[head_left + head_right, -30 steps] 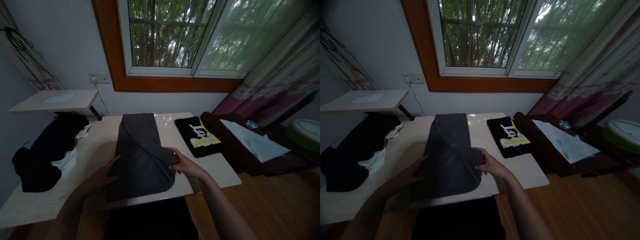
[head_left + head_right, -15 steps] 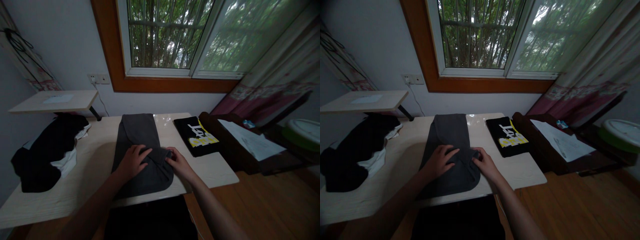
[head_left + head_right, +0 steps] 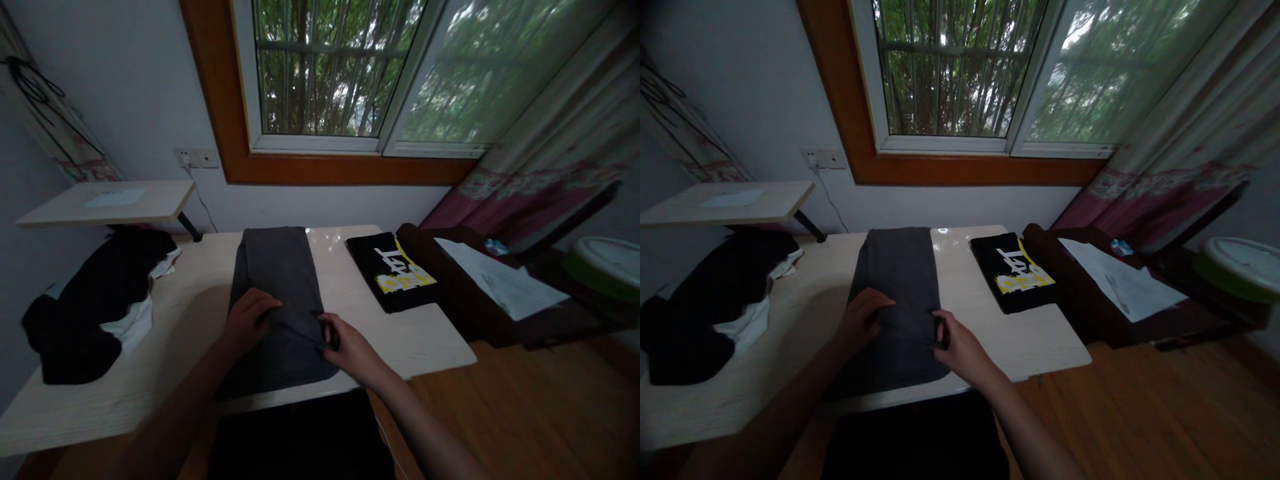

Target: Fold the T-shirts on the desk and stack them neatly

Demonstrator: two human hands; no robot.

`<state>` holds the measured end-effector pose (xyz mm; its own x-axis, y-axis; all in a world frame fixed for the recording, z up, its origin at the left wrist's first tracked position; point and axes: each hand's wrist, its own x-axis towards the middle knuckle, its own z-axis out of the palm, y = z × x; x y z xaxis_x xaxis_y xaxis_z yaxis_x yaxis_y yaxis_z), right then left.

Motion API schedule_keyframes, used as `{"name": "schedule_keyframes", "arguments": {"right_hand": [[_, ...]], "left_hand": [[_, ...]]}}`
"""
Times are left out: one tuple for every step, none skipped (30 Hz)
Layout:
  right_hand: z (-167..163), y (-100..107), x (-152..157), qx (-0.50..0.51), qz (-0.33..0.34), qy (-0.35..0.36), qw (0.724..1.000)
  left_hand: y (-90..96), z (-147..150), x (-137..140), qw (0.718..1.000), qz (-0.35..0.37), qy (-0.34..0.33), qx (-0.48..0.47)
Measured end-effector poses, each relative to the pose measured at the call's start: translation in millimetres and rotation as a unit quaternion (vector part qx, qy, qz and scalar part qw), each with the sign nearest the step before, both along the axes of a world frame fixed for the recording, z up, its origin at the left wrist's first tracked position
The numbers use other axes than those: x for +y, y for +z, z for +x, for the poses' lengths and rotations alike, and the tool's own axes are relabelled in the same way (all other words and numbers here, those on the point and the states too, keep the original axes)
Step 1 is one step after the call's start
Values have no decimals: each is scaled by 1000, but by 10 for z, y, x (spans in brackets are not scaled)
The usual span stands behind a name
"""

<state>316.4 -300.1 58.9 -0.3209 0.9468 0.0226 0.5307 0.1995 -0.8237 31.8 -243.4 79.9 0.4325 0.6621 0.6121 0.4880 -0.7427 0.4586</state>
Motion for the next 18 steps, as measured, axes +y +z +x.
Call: {"name": "schedule_keyframes", "arguments": {"right_hand": [[19, -16, -14, -33, 14, 9, 999], [45, -21, -26, -62, 32, 13, 997], [75, -16, -37, -86, 50, 17, 995], [108, 1, -50, -101, 65, 19, 993], [140, 28, -66, -108, 76, 18, 991], [169, 62, -88, -108, 85, 15, 990], [193, 101, -115, -103, 93, 13, 990], [211, 141, -148, -94, 101, 12, 990], [222, 180, -186, -83, 110, 15, 990], [228, 213, -225, -72, 121, 22, 990], [229, 240, -265, -65, 132, 34, 989], [226, 257, -302, -63, 142, 51, 987], [218, 265, -335, -68, 151, 70, 984], [206, 265, -363, -79, 159, 90, 980], [191, 258, -384, -95, 164, 110, 976], [174, 248, -398, -113, 166, 129, 971], [156, 237, -407, -132, 166, 147, 966], [137, 228, -410, -148, 163, 162, 962]], "left_hand": [[24, -93, -27, 1000, 3, -2, -2], [44, -185, -59, 1000, 5, -4, -1], [59, -273, -96, 1000, 5, -6, 3], [66, -357, -137, 1000, 6, -10, 7], [66, -435, -182, 1000, 6, -13, 12], [58, -508, -232, 1000, 3, -16, 17], [42, -575, -285, 1000, 2, -19, 22], [20, -638, -341, 999, -1, -21, 25], [-6, -697, -398, 999, -5, -24, 27], [-34, -753, -455, 999, -10, -26, 29], [-62, -808, -509, 999, -19, -28, 30], [-87, -860, -560, 999, -30, -30, 33], [-110, -909, -605, 998, -44, -30, 38], [-128, -954, -644, 997, -61, -29, 46], [-141, -993, -677, 995, -81, -29, 59], [-148, -1023, -704, 992, -101, -30, 76], [-151, -1043, -726, 988, -119, -31, 94], [-148, -1051, -743, 983, -137, -34, 114]]}}
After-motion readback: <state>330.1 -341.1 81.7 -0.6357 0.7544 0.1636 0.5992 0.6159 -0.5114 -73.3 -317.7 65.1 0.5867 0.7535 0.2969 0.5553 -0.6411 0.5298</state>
